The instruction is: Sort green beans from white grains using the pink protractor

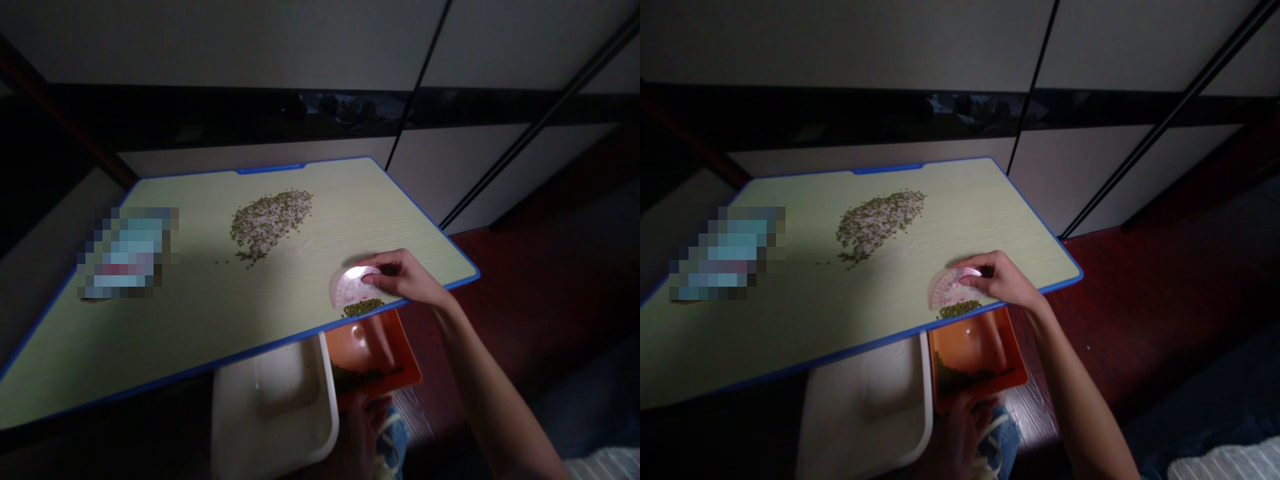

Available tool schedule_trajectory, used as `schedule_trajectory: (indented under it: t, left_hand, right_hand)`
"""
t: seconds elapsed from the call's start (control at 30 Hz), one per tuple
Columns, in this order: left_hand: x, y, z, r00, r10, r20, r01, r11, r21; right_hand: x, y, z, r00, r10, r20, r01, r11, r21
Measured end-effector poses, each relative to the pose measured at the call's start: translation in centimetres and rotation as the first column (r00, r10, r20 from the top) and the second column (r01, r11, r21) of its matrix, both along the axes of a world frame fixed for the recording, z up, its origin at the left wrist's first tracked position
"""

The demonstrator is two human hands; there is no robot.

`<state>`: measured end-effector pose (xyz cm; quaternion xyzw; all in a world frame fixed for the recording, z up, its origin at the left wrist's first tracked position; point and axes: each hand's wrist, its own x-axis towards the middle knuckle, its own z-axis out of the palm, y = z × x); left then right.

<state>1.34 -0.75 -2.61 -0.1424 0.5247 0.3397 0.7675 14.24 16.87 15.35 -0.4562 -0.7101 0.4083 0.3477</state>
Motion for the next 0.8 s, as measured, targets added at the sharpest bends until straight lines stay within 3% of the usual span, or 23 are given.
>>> schedule_trajectory:
  t: [0.4, 0.8]
  left_hand:
    - [0.7, 0.0, 0.4, 0.999, 0.049, 0.021, -0.049, 0.999, 0.009]
    - [0.9, 0.4, 2.0, 1.0, -0.007, 0.026, 0.008, 0.999, -0.048]
  right_hand:
    - [0.0, -0.1, 0.0, 1.0, -0.005, 0.021, 0.005, 1.0, 0.008]
    - [0.0, 0.1, 0.1, 1.0, 0.01, 0.024, -0.01, 1.0, 0.011]
